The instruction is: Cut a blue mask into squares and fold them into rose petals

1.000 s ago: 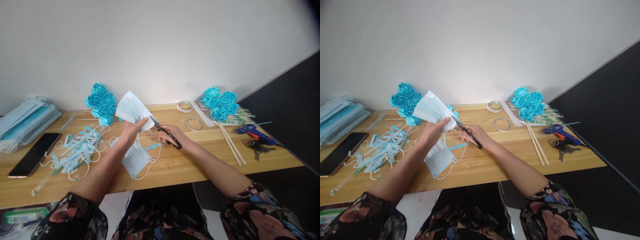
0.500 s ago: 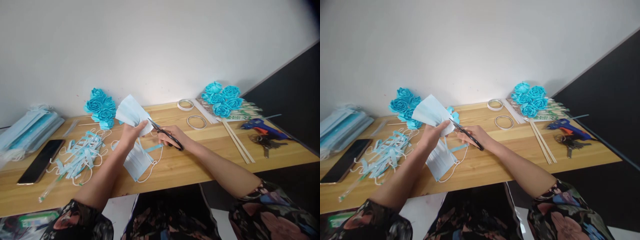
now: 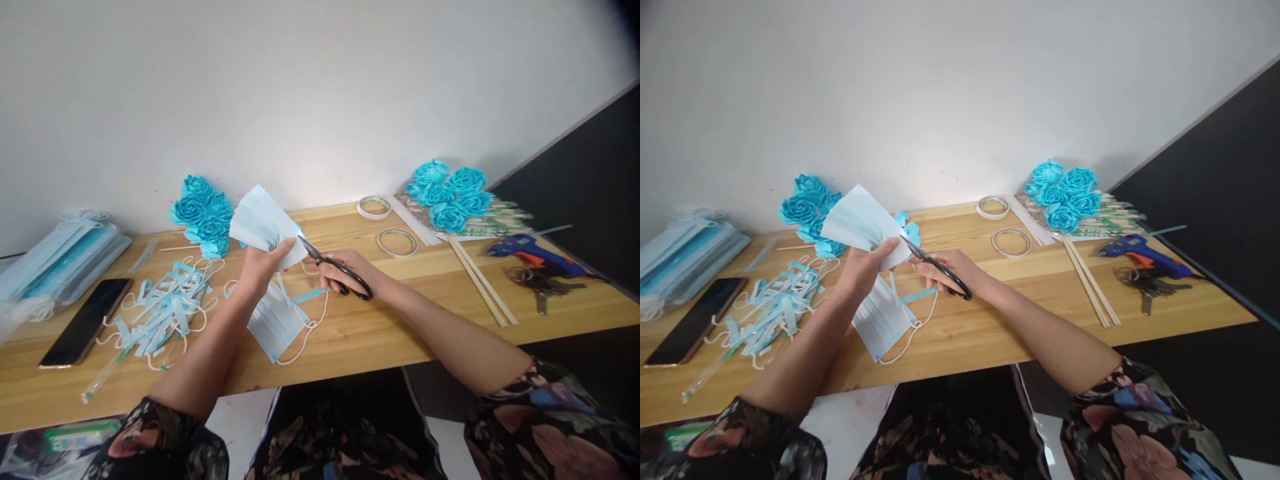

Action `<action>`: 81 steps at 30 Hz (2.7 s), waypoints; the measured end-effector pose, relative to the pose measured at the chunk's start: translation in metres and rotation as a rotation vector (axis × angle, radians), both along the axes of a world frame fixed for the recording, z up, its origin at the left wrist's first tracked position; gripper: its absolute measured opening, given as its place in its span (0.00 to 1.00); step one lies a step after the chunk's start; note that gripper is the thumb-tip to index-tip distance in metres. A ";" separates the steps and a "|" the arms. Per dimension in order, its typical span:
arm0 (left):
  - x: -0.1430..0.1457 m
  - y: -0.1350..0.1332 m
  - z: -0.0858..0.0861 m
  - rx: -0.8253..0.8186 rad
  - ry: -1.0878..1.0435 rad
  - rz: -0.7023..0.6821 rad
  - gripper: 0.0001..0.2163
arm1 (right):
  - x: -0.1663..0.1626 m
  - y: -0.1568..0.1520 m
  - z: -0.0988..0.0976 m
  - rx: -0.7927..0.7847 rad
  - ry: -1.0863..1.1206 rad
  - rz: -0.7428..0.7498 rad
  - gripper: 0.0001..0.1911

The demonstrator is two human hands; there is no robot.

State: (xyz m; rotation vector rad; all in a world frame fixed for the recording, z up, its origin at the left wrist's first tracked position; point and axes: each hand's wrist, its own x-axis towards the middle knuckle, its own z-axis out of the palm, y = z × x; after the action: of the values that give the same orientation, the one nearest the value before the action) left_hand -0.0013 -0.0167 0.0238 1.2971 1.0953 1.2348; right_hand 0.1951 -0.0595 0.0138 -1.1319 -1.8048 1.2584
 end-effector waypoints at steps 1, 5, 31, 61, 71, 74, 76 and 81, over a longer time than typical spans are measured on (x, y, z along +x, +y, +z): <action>0.000 0.000 0.000 -0.001 0.005 -0.007 0.21 | 0.000 0.000 0.000 0.012 0.004 -0.005 0.24; -0.001 0.001 0.002 -0.014 0.057 -0.061 0.23 | -0.001 0.001 -0.002 0.025 0.003 -0.020 0.24; 0.007 0.038 0.042 0.137 0.136 -0.213 0.26 | -0.011 0.011 0.021 0.008 0.202 -0.241 0.22; 0.001 0.032 0.043 0.053 0.156 -0.204 0.28 | -0.013 0.010 0.004 0.054 0.189 -0.281 0.25; -0.001 0.034 0.041 0.029 0.143 -0.225 0.27 | -0.015 0.009 0.004 0.041 0.184 -0.307 0.24; -0.002 0.036 0.040 0.041 0.154 -0.232 0.26 | -0.014 0.010 0.002 0.047 0.191 -0.304 0.24; -0.002 0.037 0.039 0.039 0.150 -0.225 0.26 | -0.014 0.011 0.000 0.050 0.191 -0.296 0.24; 0.002 0.037 0.039 0.051 0.118 -0.176 0.26 | -0.015 0.012 -0.002 0.025 0.242 -0.267 0.24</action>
State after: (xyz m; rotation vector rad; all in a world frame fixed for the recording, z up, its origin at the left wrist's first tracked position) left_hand 0.0003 0.0207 0.0628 1.4881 1.0136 1.0728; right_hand 0.1799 -0.0470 0.0118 -1.1129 -1.4359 1.1558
